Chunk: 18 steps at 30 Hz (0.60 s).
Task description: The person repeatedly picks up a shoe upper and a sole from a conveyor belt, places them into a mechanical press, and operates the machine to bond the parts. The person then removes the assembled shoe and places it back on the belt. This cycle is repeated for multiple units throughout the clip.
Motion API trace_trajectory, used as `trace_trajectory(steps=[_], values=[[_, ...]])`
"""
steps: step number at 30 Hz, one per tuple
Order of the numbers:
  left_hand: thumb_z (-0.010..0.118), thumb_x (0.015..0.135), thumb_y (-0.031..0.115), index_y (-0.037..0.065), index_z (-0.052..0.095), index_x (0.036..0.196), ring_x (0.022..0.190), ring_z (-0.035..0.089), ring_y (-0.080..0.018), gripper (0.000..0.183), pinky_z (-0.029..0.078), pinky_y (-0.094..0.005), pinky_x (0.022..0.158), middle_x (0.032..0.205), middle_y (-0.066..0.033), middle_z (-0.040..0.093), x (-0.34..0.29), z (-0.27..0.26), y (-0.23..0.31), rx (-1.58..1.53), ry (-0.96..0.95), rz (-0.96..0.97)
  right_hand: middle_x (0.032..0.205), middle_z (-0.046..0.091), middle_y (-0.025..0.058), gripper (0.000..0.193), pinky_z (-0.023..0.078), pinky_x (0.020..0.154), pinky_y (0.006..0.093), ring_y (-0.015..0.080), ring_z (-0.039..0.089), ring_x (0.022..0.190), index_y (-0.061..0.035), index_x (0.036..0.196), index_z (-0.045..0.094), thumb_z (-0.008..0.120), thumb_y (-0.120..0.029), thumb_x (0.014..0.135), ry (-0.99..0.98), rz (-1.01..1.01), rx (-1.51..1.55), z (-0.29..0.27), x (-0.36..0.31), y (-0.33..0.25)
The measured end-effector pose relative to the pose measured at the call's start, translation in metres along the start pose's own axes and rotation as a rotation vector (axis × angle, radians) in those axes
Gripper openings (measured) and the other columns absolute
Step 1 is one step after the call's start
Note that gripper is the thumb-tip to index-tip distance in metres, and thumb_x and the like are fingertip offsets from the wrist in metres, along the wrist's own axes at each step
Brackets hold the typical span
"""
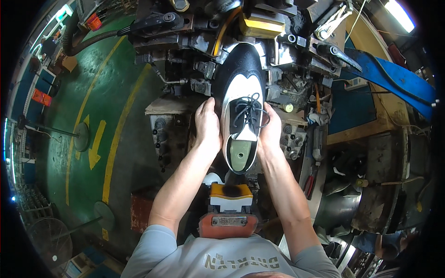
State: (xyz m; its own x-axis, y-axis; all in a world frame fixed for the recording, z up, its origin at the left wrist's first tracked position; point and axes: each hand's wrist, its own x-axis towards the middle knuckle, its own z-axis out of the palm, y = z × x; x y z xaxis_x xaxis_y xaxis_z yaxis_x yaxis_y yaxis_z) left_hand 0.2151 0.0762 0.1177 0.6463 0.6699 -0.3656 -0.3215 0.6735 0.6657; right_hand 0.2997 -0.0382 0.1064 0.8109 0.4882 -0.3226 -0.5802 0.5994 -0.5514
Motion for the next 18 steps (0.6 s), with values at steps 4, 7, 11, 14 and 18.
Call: trace_trajectory(steps=[4,7,11,14,18], values=[[0.048,0.098,0.022,-0.004,0.060,0.110,0.093,0.061,-0.0198,0.032,0.049,-0.0336,0.085,0.105,-0.0110,0.065,0.004,0.003,0.000,0.019,-0.024,0.000,0.087,0.066,0.0091,0.020,0.055,0.070,0.0288,0.0149,0.064,0.076,0.0031,0.095,0.062,0.045,-0.008,0.099,-0.002,-0.029,-0.050,0.001,0.003,-0.001],[0.051,0.099,0.027,-0.001,0.062,0.106,0.088,0.065,-0.0185,0.031,0.053,-0.0332,0.080,0.101,-0.0100,0.067,0.005,0.002,-0.002,-0.041,-0.011,-0.047,0.090,0.066,0.0064,0.025,0.055,0.070,0.0275,0.0132,0.064,0.078,0.0008,0.102,0.062,0.045,-0.017,0.102,-0.072,-0.067,-0.101,0.001,0.000,0.000],[0.041,0.103,0.042,-0.003,0.057,0.115,0.097,0.060,-0.0162,0.049,0.050,-0.0315,0.083,0.109,-0.0108,0.063,-0.028,-0.020,-0.018,0.168,0.003,-0.109,0.096,0.065,0.0002,0.048,0.054,0.074,0.0252,0.0098,0.061,0.083,-0.0058,0.119,0.058,0.037,-0.045,0.104,-0.013,0.120,-0.209,0.015,-0.018,0.008],[0.026,0.104,0.051,-0.004,0.060,0.107,0.083,0.061,-0.0131,0.065,0.051,-0.0281,0.073,0.094,-0.0081,0.066,-0.047,-0.022,-0.027,0.325,-0.033,0.013,0.096,0.065,0.0025,0.051,0.054,0.075,0.0282,0.0128,0.062,0.082,-0.0052,0.116,0.058,0.033,-0.048,0.104,-0.179,0.156,-0.180,0.003,-0.017,0.010],[0.028,0.105,0.047,-0.004,0.062,0.105,0.079,0.061,-0.0135,0.061,0.051,-0.0283,0.071,0.091,-0.0078,0.066,-0.047,-0.022,-0.028,0.268,-0.016,0.046,0.094,0.064,0.0033,0.050,0.055,0.074,0.0287,0.0131,0.062,0.080,-0.0051,0.114,0.057,0.032,-0.047,0.104,-0.180,0.137,-0.155,0.012,-0.025,0.007]])
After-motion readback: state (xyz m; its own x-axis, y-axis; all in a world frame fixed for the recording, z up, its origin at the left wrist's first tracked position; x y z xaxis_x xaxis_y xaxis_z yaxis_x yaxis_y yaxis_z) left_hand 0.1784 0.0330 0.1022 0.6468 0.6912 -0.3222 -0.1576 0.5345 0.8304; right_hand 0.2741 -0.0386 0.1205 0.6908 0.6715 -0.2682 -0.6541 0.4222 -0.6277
